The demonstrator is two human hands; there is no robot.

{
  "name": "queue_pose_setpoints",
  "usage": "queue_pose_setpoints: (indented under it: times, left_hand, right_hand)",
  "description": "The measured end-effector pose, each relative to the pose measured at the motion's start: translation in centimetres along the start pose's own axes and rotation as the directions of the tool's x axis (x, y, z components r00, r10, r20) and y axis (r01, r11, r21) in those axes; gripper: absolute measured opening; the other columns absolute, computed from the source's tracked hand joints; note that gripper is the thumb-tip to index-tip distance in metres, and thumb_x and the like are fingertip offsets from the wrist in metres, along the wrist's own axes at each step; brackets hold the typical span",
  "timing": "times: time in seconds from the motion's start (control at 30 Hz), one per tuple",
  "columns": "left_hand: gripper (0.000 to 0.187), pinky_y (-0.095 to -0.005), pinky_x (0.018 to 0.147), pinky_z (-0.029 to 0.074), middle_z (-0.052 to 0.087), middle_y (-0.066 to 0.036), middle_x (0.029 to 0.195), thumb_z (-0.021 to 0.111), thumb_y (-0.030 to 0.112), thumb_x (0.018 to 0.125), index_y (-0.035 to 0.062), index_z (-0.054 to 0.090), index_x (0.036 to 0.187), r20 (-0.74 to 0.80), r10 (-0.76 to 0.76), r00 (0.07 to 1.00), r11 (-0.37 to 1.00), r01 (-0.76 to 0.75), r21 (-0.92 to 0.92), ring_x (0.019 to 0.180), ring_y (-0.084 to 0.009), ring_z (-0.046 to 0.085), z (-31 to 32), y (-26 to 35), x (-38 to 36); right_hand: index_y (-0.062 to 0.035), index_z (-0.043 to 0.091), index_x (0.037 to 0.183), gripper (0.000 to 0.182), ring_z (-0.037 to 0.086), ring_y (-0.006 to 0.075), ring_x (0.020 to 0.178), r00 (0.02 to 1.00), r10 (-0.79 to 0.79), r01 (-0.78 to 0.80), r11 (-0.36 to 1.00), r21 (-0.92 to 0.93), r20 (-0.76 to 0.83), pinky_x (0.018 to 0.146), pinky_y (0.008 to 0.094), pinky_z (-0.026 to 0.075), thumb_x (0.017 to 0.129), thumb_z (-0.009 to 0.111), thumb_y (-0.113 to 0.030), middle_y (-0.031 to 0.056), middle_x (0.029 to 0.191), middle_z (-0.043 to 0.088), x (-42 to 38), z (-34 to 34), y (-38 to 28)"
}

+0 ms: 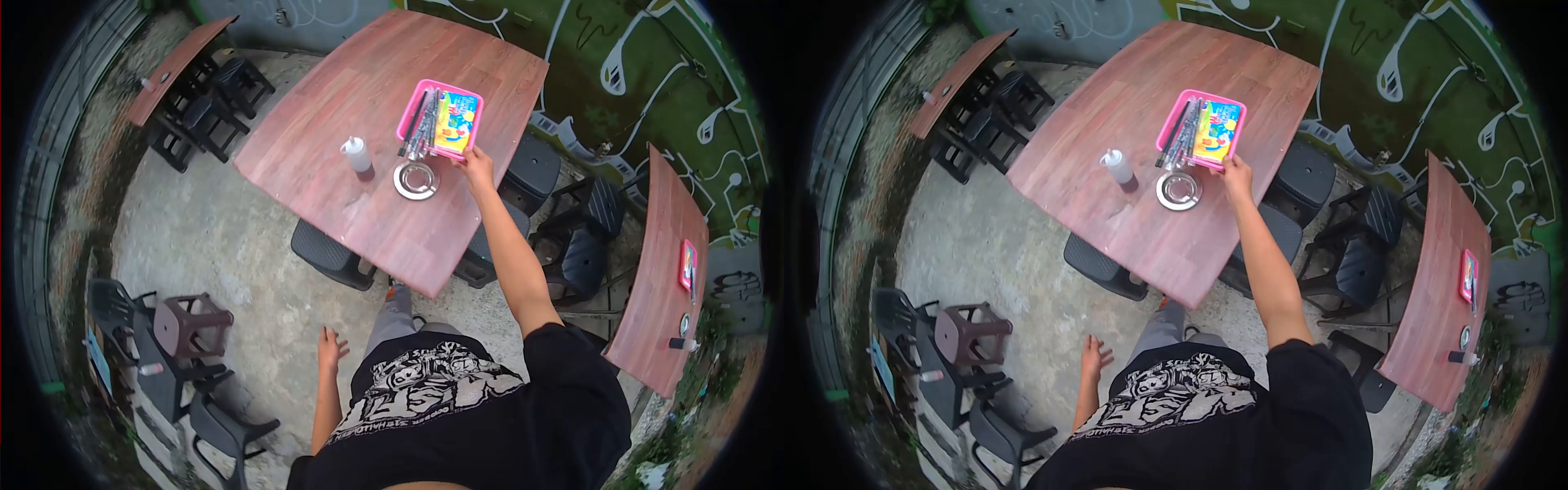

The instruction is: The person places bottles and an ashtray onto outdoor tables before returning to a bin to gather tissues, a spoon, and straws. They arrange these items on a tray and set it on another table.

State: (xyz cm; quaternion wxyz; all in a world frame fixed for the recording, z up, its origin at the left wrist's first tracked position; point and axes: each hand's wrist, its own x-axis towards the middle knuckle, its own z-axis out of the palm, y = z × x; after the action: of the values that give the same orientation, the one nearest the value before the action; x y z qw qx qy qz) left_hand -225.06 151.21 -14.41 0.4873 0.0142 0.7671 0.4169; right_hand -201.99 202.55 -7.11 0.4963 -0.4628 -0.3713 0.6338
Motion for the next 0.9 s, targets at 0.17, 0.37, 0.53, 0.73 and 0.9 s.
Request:
queue_pose_setpoints:
  times: [0.17,0.37,0.53,0.73,0.9]
  left_hand:
    - [0.062,-0.0385,0.055,0.057,0.061,-0.023,0.105,0.049,0.027,0.091,0.0027,0.025,0.143,-0.065,-0.215,0.975,0.827,0.217,0.519,0.077,-0.0308,0.067,-5.0,-2.6,5.4]
    - [0.057,-0.0389,0.058,0.057,0.057,-0.023,0.114,0.046,0.021,0.092,0.0003,0.027,0.141,-0.091,-0.240,0.966,0.913,0.257,0.318,0.081,-0.0302,0.067,-6.0,3.7,7.4]
    - [0.053,-0.0376,0.060,0.056,0.058,-0.021,0.112,0.046,0.019,0.092,0.0012,0.032,0.139,-0.031,-0.236,0.971,0.918,0.233,0.320,0.084,-0.0287,0.067,-4.0,7.4,10.4]
    - [0.050,-0.0369,0.060,0.056,0.061,-0.018,0.105,0.050,0.022,0.090,0.0007,0.041,0.134,0.174,-0.270,0.947,0.853,0.151,0.500,0.081,-0.0274,0.066,-1.0,9.1,14.7]
    - [0.050,-0.0352,0.057,0.055,0.064,-0.018,0.102,0.055,0.022,0.086,0.0002,0.046,0.130,0.360,-0.249,0.899,0.700,-0.090,0.708,0.075,-0.0247,0.066,1.0,10.8,19.5]
  right_hand:
    - [0.0049,0.051,0.122,0.031,0.062,0.0197,0.083,0.985,0.106,-0.092,0.990,0.105,-0.135,0.065,0.0276,0.057,0.096,0.045,-0.011,0.0132,0.106,0.060,9.9,6.8,3.6]
    - [0.0028,0.048,0.127,0.034,0.061,0.0195,0.084,0.961,0.146,-0.113,0.983,0.146,-0.233,0.067,0.0286,0.058,0.096,0.045,-0.010,0.0116,0.108,0.058,17.6,10.6,7.7]
    - [0.0084,0.054,0.117,0.031,0.064,0.0255,0.083,0.929,0.254,-0.222,0.965,0.142,-0.269,0.065,0.0332,0.059,0.091,0.052,-0.009,0.0174,0.107,0.059,19.8,12.1,6.7]
    - [0.0113,0.056,0.108,0.030,0.065,0.0274,0.090,0.963,0.262,-0.253,0.959,0.128,-0.061,0.080,0.0335,0.055,0.088,0.058,-0.011,0.0180,0.102,0.061,9.8,6.0,4.2]
    - [0.0024,0.061,0.091,0.019,0.057,0.0120,0.063,0.935,0.229,-0.187,0.967,0.175,-0.270,0.055,0.0234,0.046,0.087,0.064,-0.016,0.0052,0.077,0.061,-7.2,-5.3,1.9]
